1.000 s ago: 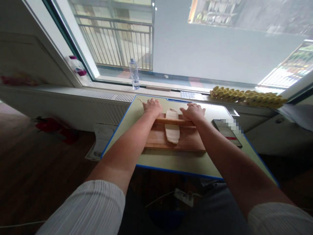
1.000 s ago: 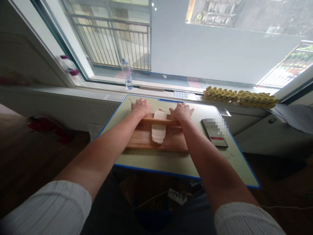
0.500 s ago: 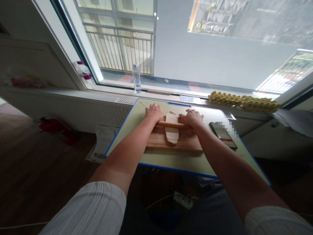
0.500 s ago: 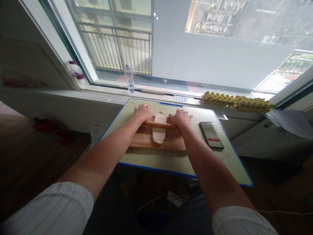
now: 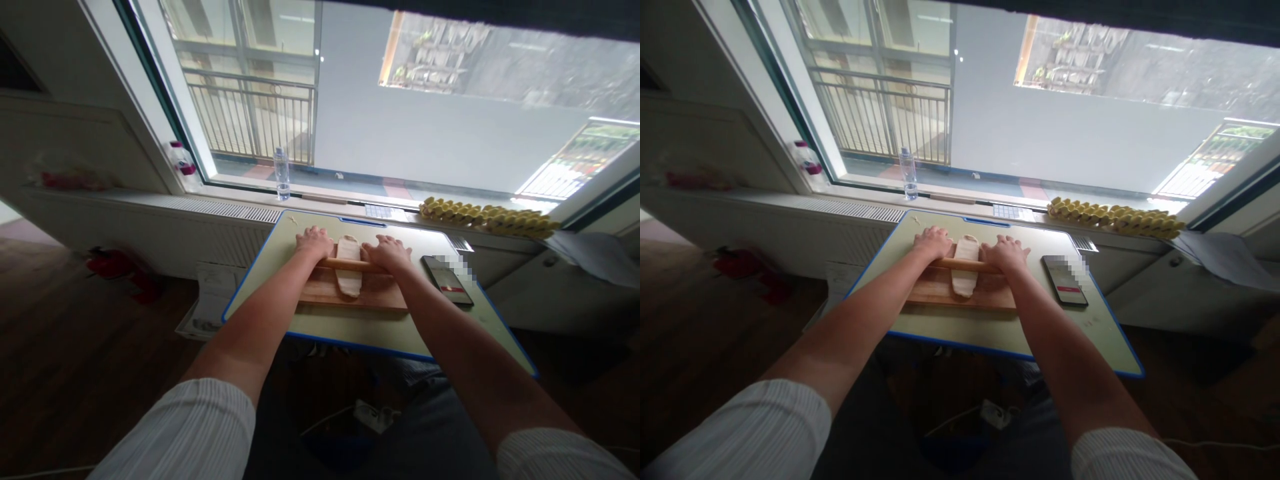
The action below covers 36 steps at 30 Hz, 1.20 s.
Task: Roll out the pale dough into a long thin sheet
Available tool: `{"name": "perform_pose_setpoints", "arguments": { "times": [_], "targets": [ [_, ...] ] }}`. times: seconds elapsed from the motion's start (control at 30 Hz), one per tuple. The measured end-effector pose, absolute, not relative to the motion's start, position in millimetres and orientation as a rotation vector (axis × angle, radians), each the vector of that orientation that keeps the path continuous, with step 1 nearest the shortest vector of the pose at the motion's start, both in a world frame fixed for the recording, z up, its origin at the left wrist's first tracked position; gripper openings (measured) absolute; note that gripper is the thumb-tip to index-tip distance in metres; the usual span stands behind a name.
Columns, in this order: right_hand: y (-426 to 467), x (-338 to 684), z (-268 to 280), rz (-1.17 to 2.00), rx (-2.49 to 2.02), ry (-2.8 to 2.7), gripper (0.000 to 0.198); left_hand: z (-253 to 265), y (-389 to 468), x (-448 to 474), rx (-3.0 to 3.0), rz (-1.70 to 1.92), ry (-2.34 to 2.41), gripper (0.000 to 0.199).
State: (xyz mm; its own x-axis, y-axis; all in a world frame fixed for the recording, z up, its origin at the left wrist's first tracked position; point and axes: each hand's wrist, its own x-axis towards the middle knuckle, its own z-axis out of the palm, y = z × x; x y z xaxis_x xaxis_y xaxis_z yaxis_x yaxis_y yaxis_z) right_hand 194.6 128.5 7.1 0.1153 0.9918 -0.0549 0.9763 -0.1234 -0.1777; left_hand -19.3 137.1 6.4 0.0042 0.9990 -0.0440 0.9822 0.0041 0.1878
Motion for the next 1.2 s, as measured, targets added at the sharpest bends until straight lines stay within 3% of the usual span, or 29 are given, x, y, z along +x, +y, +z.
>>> {"name": "perform_pose_setpoints", "arguments": {
  "times": [0.57,0.93,1.2],
  "targets": [
    [72.6,192.1,14.0,0.309,-2.305,-2.009,0.087,5.0,92.7,-23.9,2.054,0.128,2.055,0.065],
    [15.7,191.6,12.1,-0.004,-2.209,-2.306,0.049,-1.1,35.8,-23.6,2.104,0.186,2.056,0.071],
    [-13.8,187.7,9.7,-0.034,-2.227,-2.19,0.069,-0.2,6.1,-22.7,2.181,0.311,2.07,0.068]
  ]
}}
